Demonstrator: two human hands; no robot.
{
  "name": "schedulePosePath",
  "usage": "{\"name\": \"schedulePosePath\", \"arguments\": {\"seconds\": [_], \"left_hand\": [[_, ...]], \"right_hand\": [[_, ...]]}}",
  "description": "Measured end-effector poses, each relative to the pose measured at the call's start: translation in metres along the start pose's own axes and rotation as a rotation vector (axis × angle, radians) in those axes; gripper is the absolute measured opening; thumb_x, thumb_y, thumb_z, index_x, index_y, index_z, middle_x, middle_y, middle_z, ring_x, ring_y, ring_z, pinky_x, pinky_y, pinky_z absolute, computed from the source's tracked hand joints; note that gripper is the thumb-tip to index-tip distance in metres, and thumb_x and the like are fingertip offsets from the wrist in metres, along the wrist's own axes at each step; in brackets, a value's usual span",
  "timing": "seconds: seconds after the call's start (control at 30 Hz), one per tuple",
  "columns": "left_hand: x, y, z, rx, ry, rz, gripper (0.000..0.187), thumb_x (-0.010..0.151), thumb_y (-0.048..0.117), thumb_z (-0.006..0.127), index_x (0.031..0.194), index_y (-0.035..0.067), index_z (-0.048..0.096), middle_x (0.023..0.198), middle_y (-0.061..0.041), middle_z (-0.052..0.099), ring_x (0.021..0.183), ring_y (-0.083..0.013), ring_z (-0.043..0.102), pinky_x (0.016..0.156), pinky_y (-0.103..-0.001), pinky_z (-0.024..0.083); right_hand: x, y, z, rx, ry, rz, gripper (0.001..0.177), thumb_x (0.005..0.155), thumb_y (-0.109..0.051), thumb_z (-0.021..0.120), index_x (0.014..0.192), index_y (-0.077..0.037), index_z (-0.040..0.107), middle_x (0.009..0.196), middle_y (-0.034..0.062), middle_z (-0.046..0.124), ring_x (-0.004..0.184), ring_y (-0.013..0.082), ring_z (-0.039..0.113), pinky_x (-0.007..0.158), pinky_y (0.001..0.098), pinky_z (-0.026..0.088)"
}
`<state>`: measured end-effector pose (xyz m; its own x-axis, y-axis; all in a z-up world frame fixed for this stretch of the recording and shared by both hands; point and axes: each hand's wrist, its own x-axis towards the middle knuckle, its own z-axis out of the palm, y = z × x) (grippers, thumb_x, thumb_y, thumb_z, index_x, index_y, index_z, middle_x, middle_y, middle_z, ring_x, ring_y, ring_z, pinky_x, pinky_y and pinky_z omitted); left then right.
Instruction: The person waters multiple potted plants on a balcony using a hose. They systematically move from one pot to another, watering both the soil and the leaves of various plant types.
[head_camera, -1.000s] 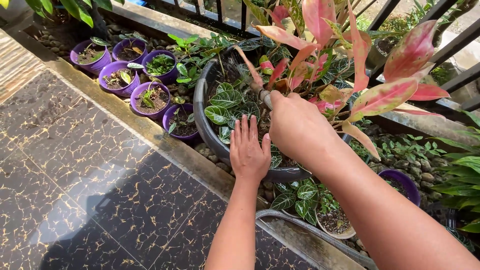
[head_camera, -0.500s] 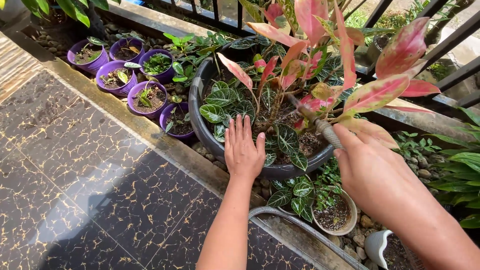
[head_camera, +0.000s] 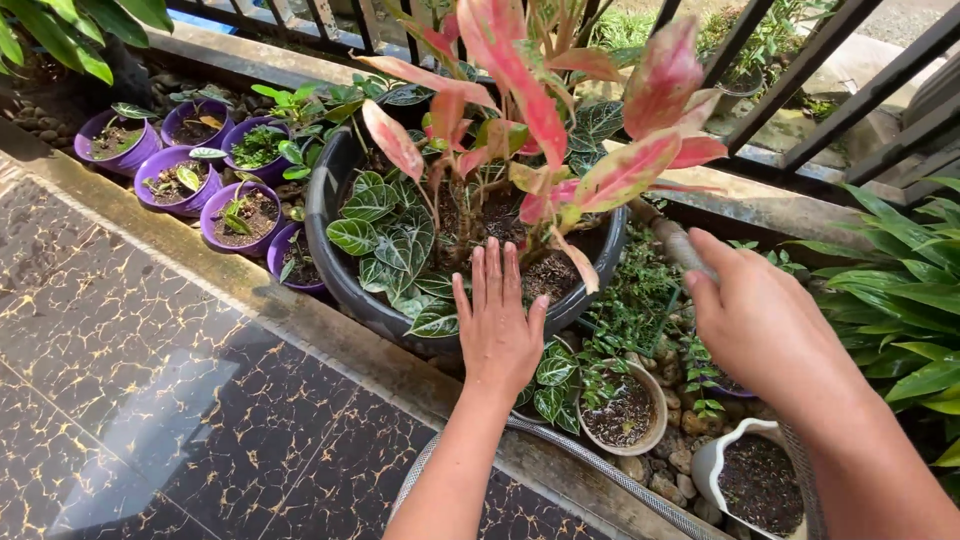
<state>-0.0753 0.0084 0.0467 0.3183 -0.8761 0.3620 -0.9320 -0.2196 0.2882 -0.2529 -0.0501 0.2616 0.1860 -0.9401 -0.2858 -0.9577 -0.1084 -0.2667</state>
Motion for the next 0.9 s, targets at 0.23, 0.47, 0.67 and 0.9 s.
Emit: {"name": "schedulePosePath", "arguments": {"seconds": [0.23, 0.47, 0.67, 0.9], "left_hand": [[-0.001, -0.003, 0.036, 0.172, -0.003, -0.034, 0.073, 0.109, 0.055, 0.027, 0.165, 0.010, 0.015, 0.172, -0.010, 0.015, 0.160, -0.0280, 0.006, 0.127, -0.053, 0.001], [0.002, -0.003, 0.026, 0.001, -0.071, -0.048, 0.074, 0.103, 0.050, 0.046, 0.162, 0.008, 0.028, 0.169, -0.015, 0.026, 0.158, -0.0327, 0.015, 0.126, -0.058, 0.004], [0.002, -0.005, 0.027, 0.016, -0.091, -0.047, 0.074, 0.103, 0.049, 0.044, 0.163, 0.008, 0.027, 0.169, -0.015, 0.025, 0.158, -0.0333, 0.015, 0.126, -0.057, 0.007], [0.001, -0.010, 0.033, 0.052, -0.084, -0.009, 0.076, 0.107, 0.051, 0.034, 0.165, 0.009, 0.009, 0.173, -0.010, 0.009, 0.160, -0.0305, 0.003, 0.128, -0.052, 0.003]], "right_hand": [[0.023, 0.009, 0.002, 0.056, -0.104, 0.034, 0.057, 0.100, -0.026, 0.043, 0.156, -0.022, 0.044, 0.135, 0.0253, 0.062, 0.127, 0.0453, 0.058, 0.098, 0.0523, 0.047], [0.015, 0.027, 0.010, 0.102, -0.247, -0.148, 0.050, 0.099, -0.016, 0.047, 0.147, -0.001, 0.054, 0.131, 0.0299, 0.067, 0.127, 0.0476, 0.061, 0.108, 0.0599, 0.046], [0.035, 0.065, 0.029, 0.075, -0.260, -0.114, 0.053, 0.100, -0.018, 0.046, 0.151, -0.004, 0.050, 0.134, 0.0263, 0.067, 0.130, 0.0430, 0.061, 0.108, 0.0578, 0.048], [-0.022, 0.002, -0.007, 0.012, -0.445, -0.022, 0.048, 0.103, -0.026, 0.047, 0.151, -0.033, 0.049, 0.109, -0.0012, 0.080, 0.078, 0.0191, 0.072, 0.073, 0.0349, 0.054]]}}
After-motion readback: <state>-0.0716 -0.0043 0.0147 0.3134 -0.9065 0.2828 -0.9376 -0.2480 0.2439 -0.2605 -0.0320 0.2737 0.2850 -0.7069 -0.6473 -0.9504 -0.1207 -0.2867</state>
